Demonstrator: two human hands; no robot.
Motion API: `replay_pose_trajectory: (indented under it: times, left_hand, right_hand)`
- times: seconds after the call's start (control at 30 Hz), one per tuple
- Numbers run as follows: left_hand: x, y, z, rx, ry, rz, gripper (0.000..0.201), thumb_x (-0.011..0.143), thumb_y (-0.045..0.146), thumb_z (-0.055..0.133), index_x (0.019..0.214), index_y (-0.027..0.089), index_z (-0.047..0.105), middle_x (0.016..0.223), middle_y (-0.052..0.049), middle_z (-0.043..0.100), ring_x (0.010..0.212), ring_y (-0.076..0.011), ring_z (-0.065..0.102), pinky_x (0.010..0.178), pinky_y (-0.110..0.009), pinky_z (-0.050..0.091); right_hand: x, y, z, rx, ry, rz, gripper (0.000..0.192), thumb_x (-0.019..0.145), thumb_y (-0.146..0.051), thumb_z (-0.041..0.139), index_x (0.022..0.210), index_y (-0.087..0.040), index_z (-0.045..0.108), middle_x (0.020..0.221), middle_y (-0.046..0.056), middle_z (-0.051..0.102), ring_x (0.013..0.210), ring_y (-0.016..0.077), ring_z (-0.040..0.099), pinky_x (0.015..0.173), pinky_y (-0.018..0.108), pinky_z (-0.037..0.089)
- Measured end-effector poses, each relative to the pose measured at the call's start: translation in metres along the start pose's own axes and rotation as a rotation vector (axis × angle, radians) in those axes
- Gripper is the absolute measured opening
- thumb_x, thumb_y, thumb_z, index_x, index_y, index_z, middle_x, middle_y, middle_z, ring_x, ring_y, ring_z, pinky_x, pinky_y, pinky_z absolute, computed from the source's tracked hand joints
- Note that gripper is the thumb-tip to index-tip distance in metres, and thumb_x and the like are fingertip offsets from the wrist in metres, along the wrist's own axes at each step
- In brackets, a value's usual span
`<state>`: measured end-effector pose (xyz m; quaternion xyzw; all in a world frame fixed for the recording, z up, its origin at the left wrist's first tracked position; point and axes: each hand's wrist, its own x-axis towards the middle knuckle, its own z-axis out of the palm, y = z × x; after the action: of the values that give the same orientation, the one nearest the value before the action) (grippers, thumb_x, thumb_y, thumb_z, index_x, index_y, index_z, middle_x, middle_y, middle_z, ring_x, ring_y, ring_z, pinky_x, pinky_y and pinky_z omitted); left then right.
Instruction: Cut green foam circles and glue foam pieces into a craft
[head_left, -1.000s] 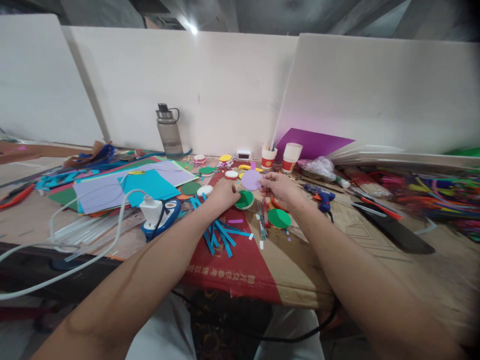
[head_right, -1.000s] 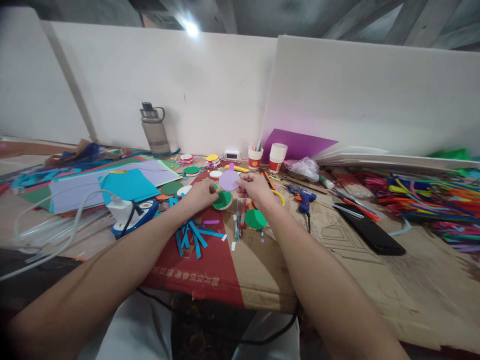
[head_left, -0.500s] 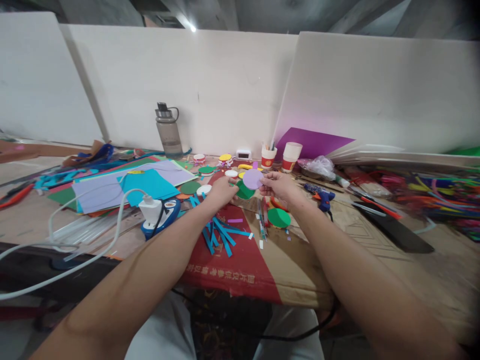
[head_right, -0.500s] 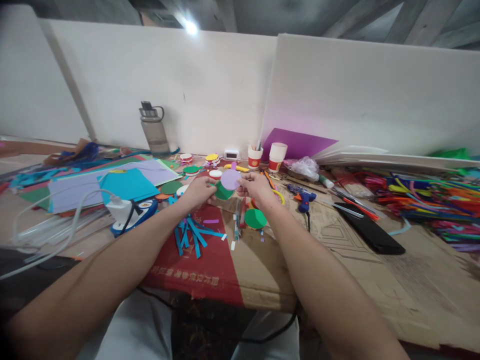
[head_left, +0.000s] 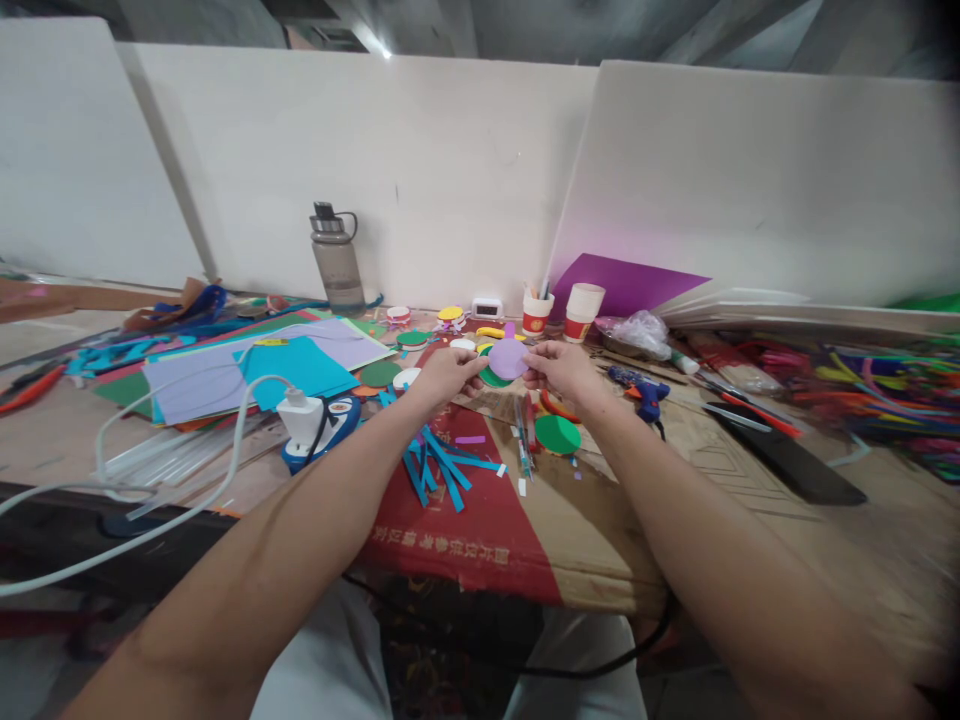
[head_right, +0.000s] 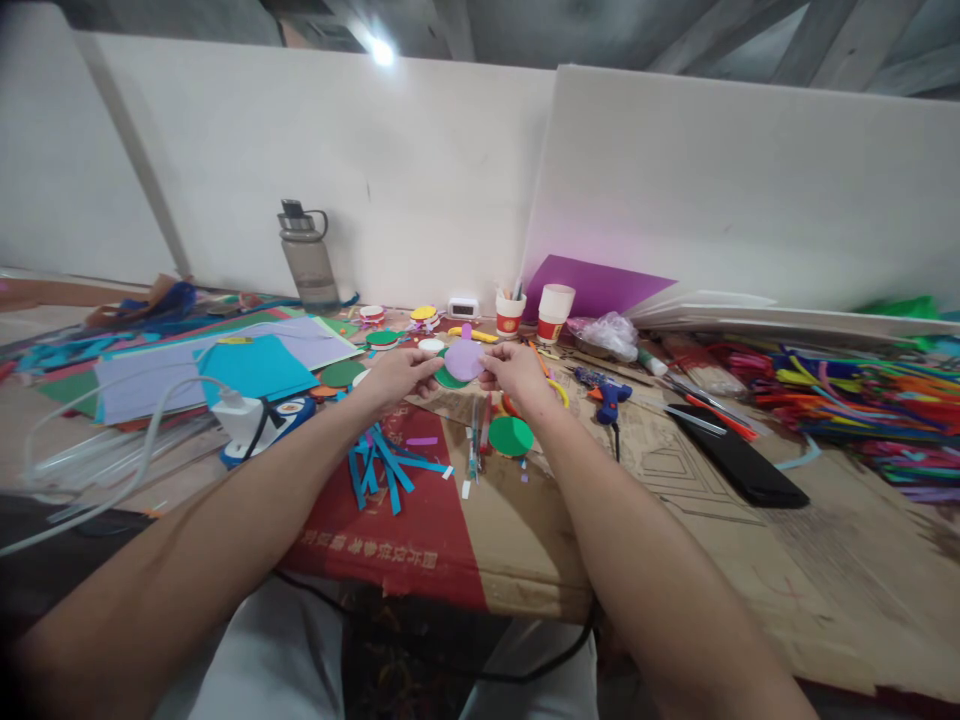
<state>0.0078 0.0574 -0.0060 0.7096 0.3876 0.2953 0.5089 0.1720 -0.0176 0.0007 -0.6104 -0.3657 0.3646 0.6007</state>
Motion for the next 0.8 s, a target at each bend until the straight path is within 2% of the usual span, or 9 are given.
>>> replay_pose_trajectory:
  times: [0.17,0.37,0.57,0.7,0.8]
  left_hand:
    - [0.0017,-0.0034,-0.002,0.072,0.063,0.059,0.018,0.084,0.032,0.064,0.081,0.014,0.068,0.06,0.001,0.061,0.051,-0.0069,0.053,0.049,-0.016,0.042]
    - [-0.0007,-0.0018,-0.0016,0.083,0.101,0.054,0.02,0.082,0.035,0.067,0.082,0.015,0.071,0.07,0.0,0.067,0.053,-0.0067,0.054,0.05,-0.016,0.044]
    - [-0.0017,-0.0032,0.0011,-0.001,0.062,0.045,0.02,0.082,0.033,0.067,0.088,0.014,0.07,0.078,-0.001,0.07,0.051,-0.0064,0.055,0.05,-0.018,0.046]
    - [-0.0013,-0.0021,0.0026,-0.06,0.027,0.063,0.016,0.082,0.029,0.067,0.086,0.013,0.069,0.076,-0.002,0.069,0.056,-0.008,0.059,0.053,-0.018,0.048]
    - [-0.0017,0.0002,0.0036,-0.076,0.003,0.069,0.015,0.083,0.027,0.065,0.084,0.012,0.068,0.075,-0.002,0.068,0.056,-0.0081,0.058,0.054,-0.018,0.049]
  right_hand:
    - [-0.0004,0.0008,0.0012,-0.019,-0.001,-0.014,0.021,0.08,-0.006,0.066,0.063,-0.016,0.058,0.046,-0.003,0.058,0.04,0.0067,0.054,0.045,0.018,0.052]
    - [0.0005,0.0019,0.0014,-0.071,0.024,-0.068,0.017,0.072,-0.012,0.074,0.062,-0.016,0.06,0.049,-0.003,0.057,0.043,0.0065,0.05,0.041,0.016,0.043]
    - [-0.0047,0.0001,0.0011,-0.122,0.042,-0.119,0.016,0.068,-0.02,0.075,0.06,-0.017,0.061,0.048,-0.005,0.051,0.042,0.0057,0.04,0.04,0.019,0.033]
    - [-0.0036,0.0027,0.0014,-0.211,0.024,-0.207,0.01,0.068,-0.021,0.07,0.062,-0.018,0.063,0.049,-0.005,0.053,0.043,0.0073,0.041,0.043,0.021,0.033]
    - [-0.0002,0.0063,0.0016,-0.287,0.057,-0.303,0.008,0.067,-0.02,0.07,0.063,-0.018,0.063,0.054,-0.004,0.057,0.048,0.009,0.045,0.048,0.023,0.036]
